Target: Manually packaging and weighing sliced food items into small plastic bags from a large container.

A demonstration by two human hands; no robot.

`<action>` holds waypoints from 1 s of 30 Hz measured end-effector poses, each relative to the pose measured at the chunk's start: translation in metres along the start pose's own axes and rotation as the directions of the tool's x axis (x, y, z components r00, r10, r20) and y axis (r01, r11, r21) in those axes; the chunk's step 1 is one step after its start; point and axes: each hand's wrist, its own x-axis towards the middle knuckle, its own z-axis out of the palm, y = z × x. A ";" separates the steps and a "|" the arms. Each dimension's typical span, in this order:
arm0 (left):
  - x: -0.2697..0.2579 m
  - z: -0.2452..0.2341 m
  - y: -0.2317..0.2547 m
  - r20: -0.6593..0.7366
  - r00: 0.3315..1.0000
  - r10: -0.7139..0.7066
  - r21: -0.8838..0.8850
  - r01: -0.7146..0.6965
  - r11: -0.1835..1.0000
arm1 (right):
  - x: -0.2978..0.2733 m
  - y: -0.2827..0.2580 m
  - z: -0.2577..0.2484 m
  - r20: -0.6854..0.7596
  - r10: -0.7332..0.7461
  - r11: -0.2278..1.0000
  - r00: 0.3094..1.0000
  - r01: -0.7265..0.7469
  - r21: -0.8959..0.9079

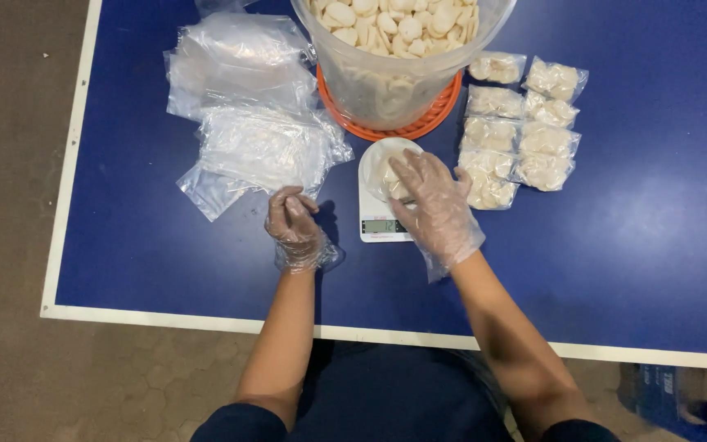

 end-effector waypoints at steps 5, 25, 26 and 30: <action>0.009 0.003 0.032 0.092 0.996 0.022 0.029 -0.025 0.999 | 0.002 0.022 -0.009 0.099 0.030 0.997 0.995 -0.037 0.070; -0.028 0.060 0.143 0.581 0.454 -0.675 -0.186 0.882 0.433 | -0.082 0.011 -0.028 0.117 0.209 0.622 0.971 -0.224 0.750; -0.027 0.057 0.138 0.643 0.475 -0.601 -0.188 0.859 0.476 | -0.081 0.000 -0.028 0.089 0.261 0.553 0.961 -0.225 0.803; -0.026 0.055 0.148 0.753 0.414 -0.512 -0.095 0.838 0.537 | -0.083 0.006 -0.019 -0.107 0.414 0.479 0.904 -0.116 0.870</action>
